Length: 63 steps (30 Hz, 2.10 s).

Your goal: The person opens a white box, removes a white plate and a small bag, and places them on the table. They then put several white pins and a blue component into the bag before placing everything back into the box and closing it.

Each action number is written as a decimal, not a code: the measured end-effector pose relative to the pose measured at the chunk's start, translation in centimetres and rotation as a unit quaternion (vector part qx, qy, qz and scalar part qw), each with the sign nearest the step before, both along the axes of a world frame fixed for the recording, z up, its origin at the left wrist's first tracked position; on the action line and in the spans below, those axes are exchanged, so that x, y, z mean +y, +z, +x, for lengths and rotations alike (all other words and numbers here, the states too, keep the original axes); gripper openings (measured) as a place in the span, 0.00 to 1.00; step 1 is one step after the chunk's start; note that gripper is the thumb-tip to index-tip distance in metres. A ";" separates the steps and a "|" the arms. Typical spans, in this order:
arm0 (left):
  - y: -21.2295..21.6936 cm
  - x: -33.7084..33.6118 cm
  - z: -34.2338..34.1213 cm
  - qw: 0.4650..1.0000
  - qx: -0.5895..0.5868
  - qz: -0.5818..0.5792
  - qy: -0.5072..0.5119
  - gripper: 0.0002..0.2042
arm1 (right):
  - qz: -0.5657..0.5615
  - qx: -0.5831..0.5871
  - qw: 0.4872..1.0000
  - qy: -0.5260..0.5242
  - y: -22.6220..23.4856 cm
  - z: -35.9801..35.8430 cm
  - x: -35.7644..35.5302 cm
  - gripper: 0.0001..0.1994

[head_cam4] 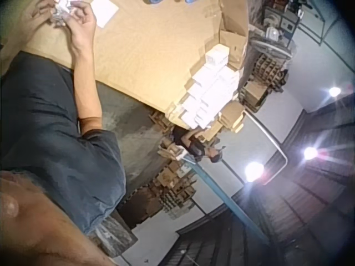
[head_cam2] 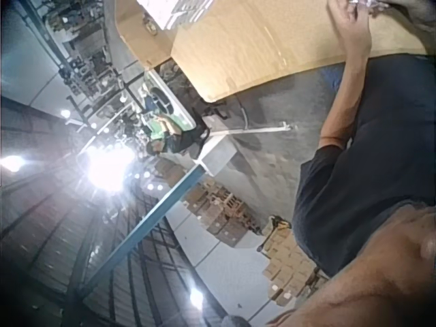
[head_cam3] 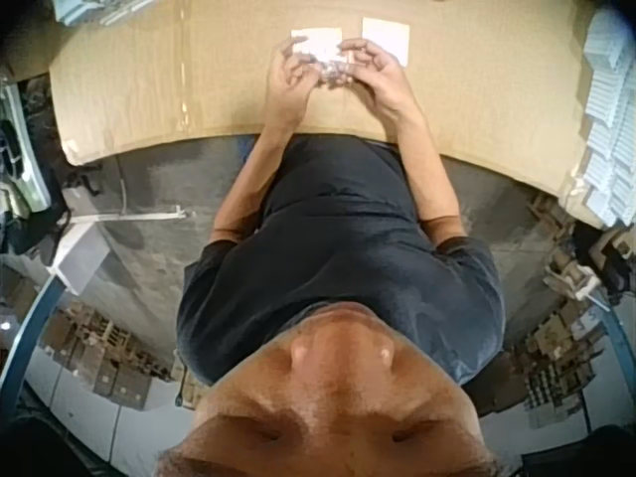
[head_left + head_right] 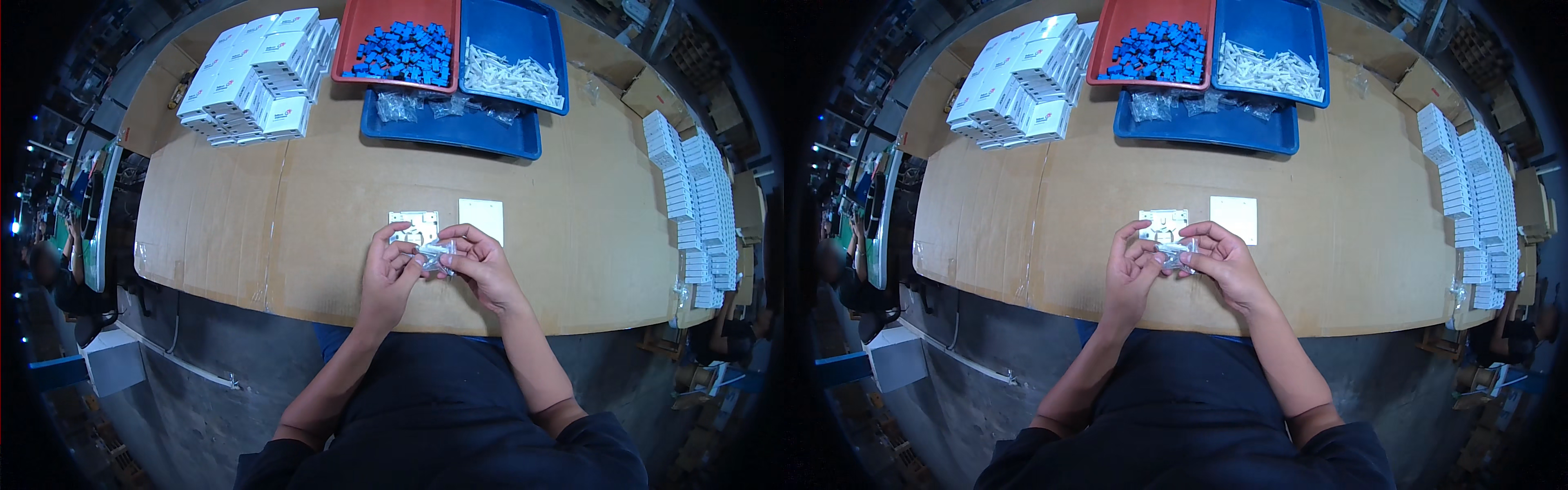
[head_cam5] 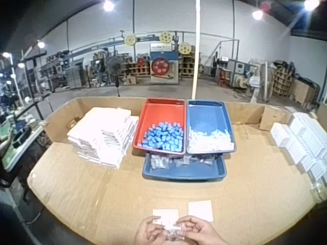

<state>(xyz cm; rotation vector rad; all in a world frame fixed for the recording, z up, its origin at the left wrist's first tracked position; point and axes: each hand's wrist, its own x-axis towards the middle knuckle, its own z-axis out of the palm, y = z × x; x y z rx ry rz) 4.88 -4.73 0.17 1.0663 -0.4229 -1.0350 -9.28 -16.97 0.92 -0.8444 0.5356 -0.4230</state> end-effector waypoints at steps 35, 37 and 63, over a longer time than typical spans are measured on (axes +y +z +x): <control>-1.7 0.3 1.5 0.999 0.038 0.009 -0.026 0.12 | -0.032 0.107 0.994 -0.009 -0.7 0.6 -0.3 0.06; -0.8 0.4 1.4 0.994 0.104 0.023 -0.014 0.12 | -0.033 0.092 0.995 0.002 -0.5 0.6 -0.2 0.06; -2.1 0.6 3.4 0.994 -0.038 0.045 -0.092 0.16 | -0.253 0.067 0.965 -0.030 -0.4 0.6 -0.7 0.09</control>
